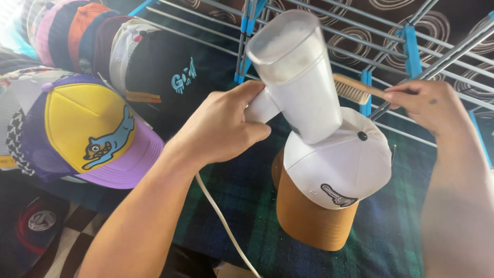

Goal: Using a hair dryer and a brush to clean or restore a baseball cap

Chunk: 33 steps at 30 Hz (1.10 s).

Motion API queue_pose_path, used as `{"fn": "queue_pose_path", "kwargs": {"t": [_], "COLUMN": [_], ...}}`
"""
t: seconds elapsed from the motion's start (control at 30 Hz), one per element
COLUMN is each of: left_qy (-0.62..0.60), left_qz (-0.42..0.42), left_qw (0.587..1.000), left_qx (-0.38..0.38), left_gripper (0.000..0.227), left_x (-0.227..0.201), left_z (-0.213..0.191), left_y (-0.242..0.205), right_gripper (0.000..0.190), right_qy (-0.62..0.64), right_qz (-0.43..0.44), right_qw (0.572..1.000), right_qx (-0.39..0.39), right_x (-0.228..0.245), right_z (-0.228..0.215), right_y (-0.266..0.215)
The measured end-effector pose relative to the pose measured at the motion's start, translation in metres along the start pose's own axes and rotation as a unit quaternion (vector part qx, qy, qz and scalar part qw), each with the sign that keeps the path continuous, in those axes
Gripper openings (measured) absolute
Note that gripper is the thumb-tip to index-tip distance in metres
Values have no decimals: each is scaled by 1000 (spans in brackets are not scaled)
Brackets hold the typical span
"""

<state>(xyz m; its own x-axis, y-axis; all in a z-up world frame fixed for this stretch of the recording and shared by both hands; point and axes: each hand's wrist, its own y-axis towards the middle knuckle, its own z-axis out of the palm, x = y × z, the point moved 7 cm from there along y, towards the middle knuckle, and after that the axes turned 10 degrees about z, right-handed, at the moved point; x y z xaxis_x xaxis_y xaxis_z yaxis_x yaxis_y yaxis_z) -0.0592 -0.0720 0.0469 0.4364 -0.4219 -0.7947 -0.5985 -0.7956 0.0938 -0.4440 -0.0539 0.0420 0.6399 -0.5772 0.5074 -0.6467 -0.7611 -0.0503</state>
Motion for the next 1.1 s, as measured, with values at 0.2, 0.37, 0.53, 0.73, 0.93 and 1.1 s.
{"fn": "queue_pose_path", "kwargs": {"t": [0.2, 0.37, 0.53, 0.73, 0.93, 1.1], "left_qy": [89, 50, 18, 1, -88, -221], "left_qz": [65, -6, -69, -88, -128, -172], "left_qw": [993, 997, 994, 990, 980, 953], "left_qx": [39, 66, 81, 107, 126, 113], "left_gripper": [52, 50, 56, 56, 41, 43], "left_x": [-24, -14, 11, 51, 98, 129], "left_z": [-8, -13, -15, -4, 17, 32], "left_y": [43, 71, 88, 102, 95, 56], "right_gripper": [23, 21, 20, 26, 21, 29], "right_qy": [111, 128, 148, 88, -22, -150], "right_qz": [-136, -154, -177, -184, -168, -59], "right_qw": [982, 977, 972, 979, 985, 983], "right_qx": [-69, -68, -43, -12, -17, 92], "right_x": [-44, -58, -88, -36, 57, 93], "right_z": [-31, -39, -43, -45, -38, -10], "right_y": [-4, -13, 12, -31, -82, -70]}}
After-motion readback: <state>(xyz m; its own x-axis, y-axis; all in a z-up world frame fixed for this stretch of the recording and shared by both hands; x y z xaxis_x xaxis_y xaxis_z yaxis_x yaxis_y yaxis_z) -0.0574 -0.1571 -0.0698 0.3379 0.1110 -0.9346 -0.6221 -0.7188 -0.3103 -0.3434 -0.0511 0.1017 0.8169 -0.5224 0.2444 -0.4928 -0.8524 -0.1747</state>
